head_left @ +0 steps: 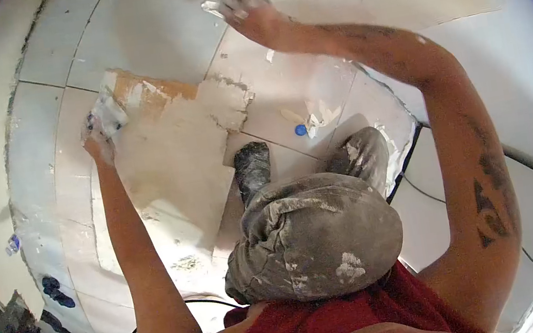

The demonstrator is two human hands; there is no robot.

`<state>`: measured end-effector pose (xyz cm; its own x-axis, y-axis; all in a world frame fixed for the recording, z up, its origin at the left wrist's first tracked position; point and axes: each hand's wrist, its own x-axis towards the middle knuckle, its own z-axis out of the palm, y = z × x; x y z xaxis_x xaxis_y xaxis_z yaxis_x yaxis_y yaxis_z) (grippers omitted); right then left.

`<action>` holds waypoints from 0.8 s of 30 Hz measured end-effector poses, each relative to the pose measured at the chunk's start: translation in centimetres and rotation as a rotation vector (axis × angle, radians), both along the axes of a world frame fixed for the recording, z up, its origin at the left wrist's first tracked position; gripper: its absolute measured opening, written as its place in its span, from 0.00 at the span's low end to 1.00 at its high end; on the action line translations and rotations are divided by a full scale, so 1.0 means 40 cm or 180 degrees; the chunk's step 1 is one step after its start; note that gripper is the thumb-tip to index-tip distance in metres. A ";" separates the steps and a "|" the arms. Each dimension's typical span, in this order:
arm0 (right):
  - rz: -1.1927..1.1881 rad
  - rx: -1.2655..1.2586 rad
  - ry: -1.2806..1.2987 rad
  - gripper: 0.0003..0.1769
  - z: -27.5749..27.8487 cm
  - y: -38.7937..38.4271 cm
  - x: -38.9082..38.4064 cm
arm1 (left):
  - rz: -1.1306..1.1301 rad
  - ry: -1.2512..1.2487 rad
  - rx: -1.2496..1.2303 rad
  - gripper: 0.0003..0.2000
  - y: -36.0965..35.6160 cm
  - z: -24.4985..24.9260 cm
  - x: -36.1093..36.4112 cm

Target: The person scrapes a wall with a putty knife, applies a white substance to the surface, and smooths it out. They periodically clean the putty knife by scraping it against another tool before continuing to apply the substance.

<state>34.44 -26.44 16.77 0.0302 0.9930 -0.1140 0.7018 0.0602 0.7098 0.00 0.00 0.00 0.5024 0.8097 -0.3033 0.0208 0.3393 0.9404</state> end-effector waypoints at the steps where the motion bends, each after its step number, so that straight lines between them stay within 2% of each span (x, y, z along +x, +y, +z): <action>1: -0.0246 0.0229 0.0334 0.27 -0.012 0.049 -0.001 | 0.0071 0.0029 0.0093 0.15 -0.031 0.037 0.010; 2: -0.0496 0.0456 0.0668 0.26 -0.029 0.095 0.004 | 0.0136 0.0054 0.0184 0.13 -0.040 0.058 0.014; 5: -0.0428 0.0091 -0.0339 0.27 -0.123 0.222 0.065 | 0.0178 0.0152 0.0019 0.17 -0.023 0.037 0.025; 6: -0.0395 0.0047 -0.0406 0.27 -0.129 0.231 0.075 | 0.0097 0.0275 0.0334 0.17 -0.031 0.059 0.030; 9: -0.0346 -0.0058 -0.0632 0.26 -0.145 0.224 0.121 | 0.0343 0.0651 -0.0084 0.16 -0.033 0.064 0.036; 10: -0.0303 -0.0090 -0.0701 0.26 -0.153 0.209 0.135 | 0.0044 0.0859 0.0454 0.16 -0.021 0.039 0.022; 11: -0.0308 -0.0111 -0.0744 0.25 -0.162 0.189 0.148 | -0.0260 0.1060 0.0997 0.15 0.001 0.019 0.004; 13: -0.0231 -0.0148 -0.0881 0.25 -0.199 0.135 0.186 | -0.0345 0.0910 0.1000 0.15 -0.024 0.054 0.015; 15: -0.0196 -0.0361 -0.1100 0.24 -0.212 0.054 0.193 | 0.0085 0.0231 -0.0052 0.14 -0.058 0.120 0.047; 16: -0.0249 -0.0660 -0.1107 0.24 -0.150 0.016 0.156 | -0.0092 0.0591 0.0479 0.14 -0.030 0.070 0.024; 18: -0.0345 -0.1261 -0.1094 0.25 -0.050 -0.062 0.098 | -0.0248 0.0531 0.0585 0.13 -0.028 0.078 0.026; 19: -0.0332 -0.1149 -0.0816 0.25 -0.063 -0.109 0.112 | -0.0318 0.0506 0.0634 0.13 -0.031 0.079 0.022; 21: -0.0308 -0.0922 -0.0260 0.25 -0.167 -0.243 0.172 | -0.0509 0.0756 0.1425 0.14 -0.015 0.052 0.005; 23: -0.0387 -0.0797 0.0024 0.26 -0.204 -0.344 0.198 | -0.0428 0.0842 0.1239 0.14 -0.022 0.048 0.002; 24: -0.0481 -0.0783 0.0029 0.25 -0.195 -0.383 0.194 | -0.0254 0.0787 0.0666 0.14 -0.024 0.072 0.014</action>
<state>42.19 -41.76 8.96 0.1736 0.9198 -0.3519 0.7223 0.1239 0.6804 0.57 -0.98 2.87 0.4987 0.8284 -0.2551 0.2758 0.1273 0.9527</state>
